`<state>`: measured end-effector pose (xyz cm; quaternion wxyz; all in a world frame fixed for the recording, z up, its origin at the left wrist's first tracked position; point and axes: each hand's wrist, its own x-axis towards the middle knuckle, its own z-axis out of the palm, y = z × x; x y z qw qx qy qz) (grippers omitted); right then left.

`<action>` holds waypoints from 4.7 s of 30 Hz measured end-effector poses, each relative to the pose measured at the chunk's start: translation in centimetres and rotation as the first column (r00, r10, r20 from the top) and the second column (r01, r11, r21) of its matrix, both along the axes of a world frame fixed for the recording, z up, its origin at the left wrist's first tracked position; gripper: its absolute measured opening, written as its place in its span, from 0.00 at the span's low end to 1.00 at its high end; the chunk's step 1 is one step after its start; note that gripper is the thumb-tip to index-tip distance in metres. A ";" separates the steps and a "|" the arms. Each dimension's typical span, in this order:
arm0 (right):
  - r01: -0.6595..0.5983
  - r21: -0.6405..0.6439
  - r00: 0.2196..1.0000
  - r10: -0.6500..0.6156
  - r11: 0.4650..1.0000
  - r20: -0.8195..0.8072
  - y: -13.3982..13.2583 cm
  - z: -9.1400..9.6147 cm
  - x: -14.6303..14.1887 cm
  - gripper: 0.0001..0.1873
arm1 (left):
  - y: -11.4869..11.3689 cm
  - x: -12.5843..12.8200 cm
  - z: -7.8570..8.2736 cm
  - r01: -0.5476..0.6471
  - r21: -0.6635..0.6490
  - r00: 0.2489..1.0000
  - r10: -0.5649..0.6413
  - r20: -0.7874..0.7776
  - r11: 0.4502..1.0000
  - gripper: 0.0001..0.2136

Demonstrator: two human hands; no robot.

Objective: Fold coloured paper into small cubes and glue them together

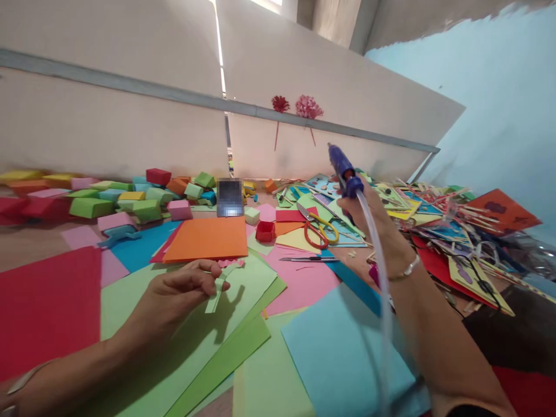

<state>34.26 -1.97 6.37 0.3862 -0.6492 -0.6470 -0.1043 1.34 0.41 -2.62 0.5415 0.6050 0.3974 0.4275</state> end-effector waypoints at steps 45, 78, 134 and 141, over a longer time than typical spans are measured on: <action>-0.411 -0.343 0.911 0.371 0.845 -0.178 -5.3 -9.4 -10.9 0.20 | 0.8 -0.3 -1.9 0.027 0.341 0.991 0.018 -0.129 0.940 0.09; -0.395 -0.312 0.914 0.403 0.864 -0.040 -5.7 -9.1 -11.1 0.19 | 0.8 -0.4 -1.7 0.054 0.300 0.982 0.004 -0.190 0.952 0.09; -0.667 -0.288 0.488 0.111 0.687 -0.866 -5.5 -8.1 -12.7 0.12 | -1.6 -0.2 -2.4 0.337 0.448 0.916 -0.178 -0.360 0.828 0.07; -0.687 -0.317 0.408 -0.015 0.653 -0.913 -5.3 -8.1 -13.2 0.05 | -1.7 -0.3 -2.1 0.364 0.466 0.909 -0.199 -0.366 0.807 0.05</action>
